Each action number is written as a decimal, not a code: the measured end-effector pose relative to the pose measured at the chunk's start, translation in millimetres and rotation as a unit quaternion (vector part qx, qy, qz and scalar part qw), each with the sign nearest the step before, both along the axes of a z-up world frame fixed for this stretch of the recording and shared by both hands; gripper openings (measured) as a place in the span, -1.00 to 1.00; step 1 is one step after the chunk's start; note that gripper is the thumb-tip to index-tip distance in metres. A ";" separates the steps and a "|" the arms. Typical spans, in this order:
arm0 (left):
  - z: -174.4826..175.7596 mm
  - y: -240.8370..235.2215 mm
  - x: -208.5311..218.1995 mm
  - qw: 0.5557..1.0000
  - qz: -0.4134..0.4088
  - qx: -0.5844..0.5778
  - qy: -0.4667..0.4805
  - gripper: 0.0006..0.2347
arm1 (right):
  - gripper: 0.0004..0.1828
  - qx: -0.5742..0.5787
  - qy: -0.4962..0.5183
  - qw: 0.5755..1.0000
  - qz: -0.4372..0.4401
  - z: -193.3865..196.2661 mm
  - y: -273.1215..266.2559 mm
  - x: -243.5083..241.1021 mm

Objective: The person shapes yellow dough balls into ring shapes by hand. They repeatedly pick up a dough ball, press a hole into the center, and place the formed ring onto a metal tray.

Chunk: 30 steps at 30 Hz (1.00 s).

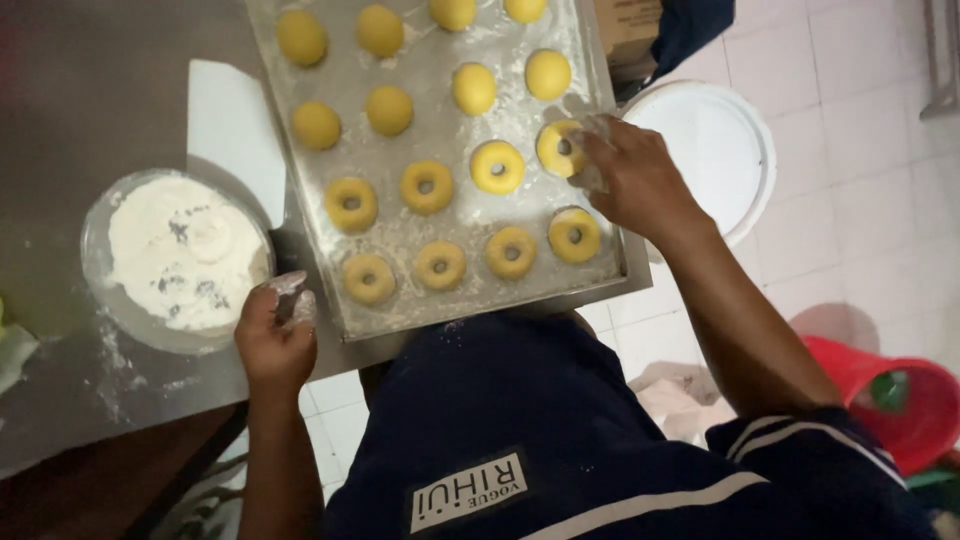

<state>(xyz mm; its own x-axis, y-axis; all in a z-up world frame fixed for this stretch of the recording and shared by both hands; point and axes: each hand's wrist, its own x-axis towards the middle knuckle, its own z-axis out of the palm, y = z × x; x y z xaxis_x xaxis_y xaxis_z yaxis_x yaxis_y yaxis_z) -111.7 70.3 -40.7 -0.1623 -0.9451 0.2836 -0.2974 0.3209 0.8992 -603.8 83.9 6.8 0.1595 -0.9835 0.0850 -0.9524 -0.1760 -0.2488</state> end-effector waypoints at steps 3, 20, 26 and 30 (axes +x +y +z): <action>19.6 8.1 -8.2 0.988 0.067 0.028 -0.135 -0.79 | -0.24 0.171 0.013 0.985 -0.010 0.0 -28.0 12.8; 34.8 17.8 -13.2 0.979 0.088 0.093 -0.161 -0.82 | -0.51 0.018 0.176 0.978 0.109 -102.0 -32.3 -64.5; 36.8 13.3 -4.8 0.977 0.066 0.082 -0.188 -0.82 | -0.46 0.021 0.076 0.995 0.062 -93.6 -18.8 -35.2; 42.2 11.2 -14.4 0.977 0.065 0.086 -0.185 -0.81 | -0.53 -0.011 0.074 0.997 0.020 -120.2 -12.5 -30.2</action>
<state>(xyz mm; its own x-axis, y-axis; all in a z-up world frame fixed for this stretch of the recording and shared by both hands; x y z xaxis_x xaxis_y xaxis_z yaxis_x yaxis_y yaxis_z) -126.1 81.5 1.5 -0.0992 -0.9931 0.0627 -0.6410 0.1120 0.7593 -634.0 71.3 -113.5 0.2117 -0.9742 0.0784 -0.9704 -0.2191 -0.1018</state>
